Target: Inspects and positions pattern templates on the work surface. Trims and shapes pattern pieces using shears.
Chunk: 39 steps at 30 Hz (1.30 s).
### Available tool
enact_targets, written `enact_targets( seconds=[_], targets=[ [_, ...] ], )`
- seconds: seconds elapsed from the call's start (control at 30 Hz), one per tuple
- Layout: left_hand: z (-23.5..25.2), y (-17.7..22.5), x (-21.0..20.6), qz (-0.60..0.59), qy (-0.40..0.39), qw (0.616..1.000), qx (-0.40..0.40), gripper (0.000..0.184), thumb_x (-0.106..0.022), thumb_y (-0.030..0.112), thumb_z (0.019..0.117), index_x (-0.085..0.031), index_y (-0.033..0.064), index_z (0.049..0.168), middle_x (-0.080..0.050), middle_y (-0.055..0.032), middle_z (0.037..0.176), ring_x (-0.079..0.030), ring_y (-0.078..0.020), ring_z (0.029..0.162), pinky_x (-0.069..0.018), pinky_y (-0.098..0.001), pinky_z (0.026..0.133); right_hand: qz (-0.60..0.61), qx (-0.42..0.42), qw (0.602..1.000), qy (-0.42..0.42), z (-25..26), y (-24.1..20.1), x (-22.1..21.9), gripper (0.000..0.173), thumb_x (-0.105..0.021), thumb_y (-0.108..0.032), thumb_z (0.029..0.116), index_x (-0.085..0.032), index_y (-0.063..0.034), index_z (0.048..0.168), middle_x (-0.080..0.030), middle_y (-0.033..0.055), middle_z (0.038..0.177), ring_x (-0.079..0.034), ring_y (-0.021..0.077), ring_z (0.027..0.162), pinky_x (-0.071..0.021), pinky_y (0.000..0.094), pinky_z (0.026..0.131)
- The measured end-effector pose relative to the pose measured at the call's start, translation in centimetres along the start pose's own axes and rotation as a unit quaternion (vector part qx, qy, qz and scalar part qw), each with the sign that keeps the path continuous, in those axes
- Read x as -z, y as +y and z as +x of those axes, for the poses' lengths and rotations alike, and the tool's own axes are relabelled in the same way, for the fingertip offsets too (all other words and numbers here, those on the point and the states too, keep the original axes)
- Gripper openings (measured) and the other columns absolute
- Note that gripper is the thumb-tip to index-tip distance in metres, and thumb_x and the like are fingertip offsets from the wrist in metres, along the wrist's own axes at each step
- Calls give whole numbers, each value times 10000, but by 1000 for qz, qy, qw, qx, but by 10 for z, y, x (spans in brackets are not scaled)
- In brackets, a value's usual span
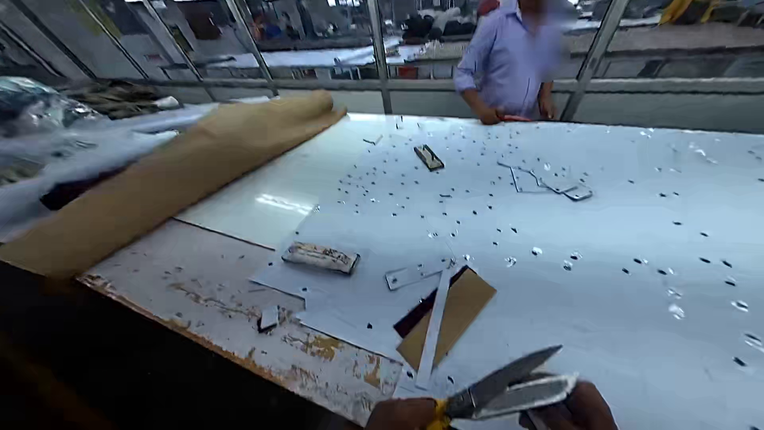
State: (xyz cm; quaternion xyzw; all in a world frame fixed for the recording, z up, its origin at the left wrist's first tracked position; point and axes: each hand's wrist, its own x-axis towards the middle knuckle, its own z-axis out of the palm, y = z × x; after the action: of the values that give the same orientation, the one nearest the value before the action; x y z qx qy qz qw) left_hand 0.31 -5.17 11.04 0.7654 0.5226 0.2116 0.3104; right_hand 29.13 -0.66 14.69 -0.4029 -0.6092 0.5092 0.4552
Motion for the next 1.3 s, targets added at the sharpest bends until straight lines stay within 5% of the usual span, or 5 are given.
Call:
enact_targets(
  seconds=[0.17,0.7,1.3],
  targets=[
    [-9,-4,-2,10,48,998,-40,273,-808,146,725,-733,71,976,-737,-70,851,-724,-241,714,-603,-512,602,16,20,999,-24,-2,1,-2,160,-658,-304,1004,-742,-174,1042,-740,-26,779,-687,58,603,-598,220,535],
    [-30,-12,2,25,54,998,-18,252,-708,264,747,-745,143,965,-709,31,807,-677,-94,674,-583,-331,577,37,-6,999,-33,-5,-11,-22,97,-682,-242,986,-739,-186,1041,-731,1,766,-680,62,581,-596,210,534],
    [-29,-18,5,40,50,998,-21,285,-700,251,694,-740,175,966,-704,69,843,-667,-61,687,-571,-308,563,33,1,999,-9,-10,-9,-31,86,-693,-195,973,-737,-178,1045,-724,9,769,-669,59,576,-592,209,533]
  ],
)
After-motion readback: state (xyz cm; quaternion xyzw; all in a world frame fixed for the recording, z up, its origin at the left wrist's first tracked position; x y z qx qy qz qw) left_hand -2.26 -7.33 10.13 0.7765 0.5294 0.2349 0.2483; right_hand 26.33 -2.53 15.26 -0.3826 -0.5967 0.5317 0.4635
